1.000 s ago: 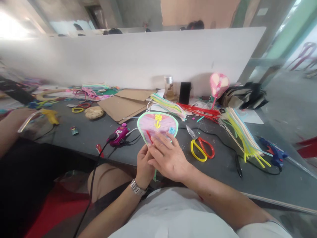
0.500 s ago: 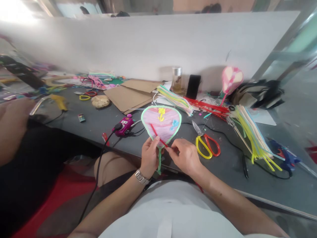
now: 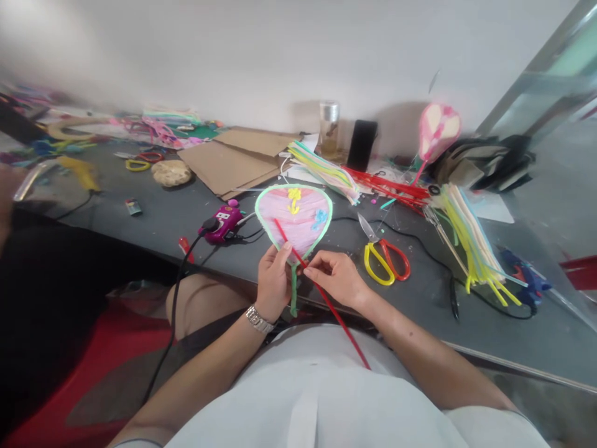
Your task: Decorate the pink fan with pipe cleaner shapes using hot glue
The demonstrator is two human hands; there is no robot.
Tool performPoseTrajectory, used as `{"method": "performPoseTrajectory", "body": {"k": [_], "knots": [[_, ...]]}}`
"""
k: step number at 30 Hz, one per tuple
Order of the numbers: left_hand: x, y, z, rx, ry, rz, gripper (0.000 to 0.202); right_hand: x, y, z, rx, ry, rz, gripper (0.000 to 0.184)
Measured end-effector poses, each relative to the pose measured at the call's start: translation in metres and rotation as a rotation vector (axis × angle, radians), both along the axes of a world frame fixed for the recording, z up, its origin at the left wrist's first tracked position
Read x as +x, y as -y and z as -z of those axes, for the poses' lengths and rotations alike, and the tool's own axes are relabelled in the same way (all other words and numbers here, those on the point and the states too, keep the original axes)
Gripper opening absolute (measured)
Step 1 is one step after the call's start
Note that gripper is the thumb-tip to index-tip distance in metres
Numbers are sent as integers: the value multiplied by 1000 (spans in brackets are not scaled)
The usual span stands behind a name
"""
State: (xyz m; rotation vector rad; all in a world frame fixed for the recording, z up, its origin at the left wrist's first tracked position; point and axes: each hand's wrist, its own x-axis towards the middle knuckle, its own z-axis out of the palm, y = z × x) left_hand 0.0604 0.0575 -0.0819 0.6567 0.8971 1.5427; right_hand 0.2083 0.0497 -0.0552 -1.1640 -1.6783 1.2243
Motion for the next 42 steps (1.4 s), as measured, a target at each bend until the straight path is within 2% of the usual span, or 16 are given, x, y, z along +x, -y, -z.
{"method": "performPoseTrajectory", "body": {"k": [5, 10, 15, 23, 33, 42], "knots": [[-1, 1, -2, 11, -14, 3, 34, 4, -3, 10, -29, -60, -41, 26], [-2, 4, -2, 11, -37, 2, 31, 5, -4, 20, 12, -142, -58, 32], [-2, 6, -3, -21, -47, 6, 33, 2, -1, 23, 61, -90, -61, 35], [-11, 8, -7, -155, -10, -192, 35, 2, 3, 23, 22, -158, -138, 49], [-18, 4, -5, -290, 47, -226, 30, 2, 5, 23, 60, -156, -109, 47], [-7, 8, -2, -128, -69, -232, 38, 3, 5, 19, 83, -119, -66, 51]]}}
